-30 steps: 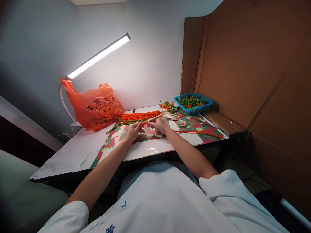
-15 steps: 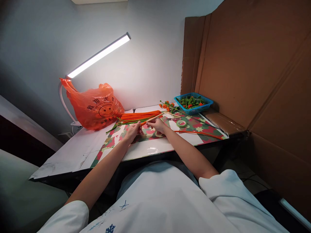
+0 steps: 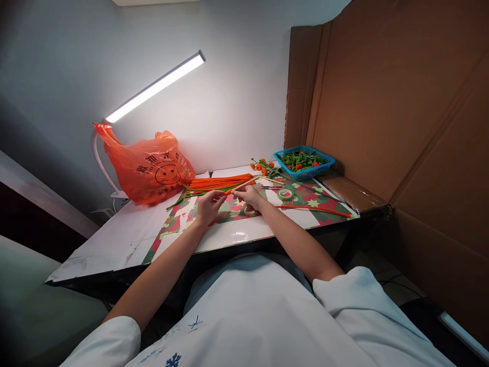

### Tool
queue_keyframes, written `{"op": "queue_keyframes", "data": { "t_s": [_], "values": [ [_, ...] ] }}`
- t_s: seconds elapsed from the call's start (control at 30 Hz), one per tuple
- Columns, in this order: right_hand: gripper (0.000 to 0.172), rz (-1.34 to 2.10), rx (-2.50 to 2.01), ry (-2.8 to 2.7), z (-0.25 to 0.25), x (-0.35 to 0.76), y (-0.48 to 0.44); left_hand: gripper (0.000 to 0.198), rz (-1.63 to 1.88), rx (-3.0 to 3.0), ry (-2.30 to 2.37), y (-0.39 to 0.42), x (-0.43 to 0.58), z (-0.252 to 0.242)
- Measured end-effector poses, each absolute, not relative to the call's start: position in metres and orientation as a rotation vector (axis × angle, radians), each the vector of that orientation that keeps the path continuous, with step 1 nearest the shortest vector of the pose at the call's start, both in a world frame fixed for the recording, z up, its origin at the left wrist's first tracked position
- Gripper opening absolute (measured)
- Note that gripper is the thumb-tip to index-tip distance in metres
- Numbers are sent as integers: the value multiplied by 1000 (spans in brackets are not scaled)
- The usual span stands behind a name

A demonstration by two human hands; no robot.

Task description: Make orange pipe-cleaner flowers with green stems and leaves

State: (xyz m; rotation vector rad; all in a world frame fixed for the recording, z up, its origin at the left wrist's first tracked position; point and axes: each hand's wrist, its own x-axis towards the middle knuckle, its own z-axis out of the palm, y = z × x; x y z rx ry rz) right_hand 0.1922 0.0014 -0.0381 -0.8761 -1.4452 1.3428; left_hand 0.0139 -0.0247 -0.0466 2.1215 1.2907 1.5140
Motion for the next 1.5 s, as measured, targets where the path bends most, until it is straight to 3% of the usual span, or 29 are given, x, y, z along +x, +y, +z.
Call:
{"op": "queue_keyframes", "data": {
  "t_s": [0.53,0.9,1.13,1.37,1.5],
  "values": [
    [32,1261,-799,-1566,-42,192,4,33,1278,2094,1307,-25,14,-43],
    [35,1244,-752,-1618,-39,190,1,51,1113,1589,1032,-18,16,-44],
    [42,1264,-768,-1581,-40,190,2,52,1061,1537,1035,-23,16,-41],
    [33,1279,-798,-1520,-41,190,5,50,1110,1769,1067,-21,17,-48],
    [29,1263,-843,-1457,-44,192,8,34,1174,2050,1184,-22,17,-49]
  ]
}}
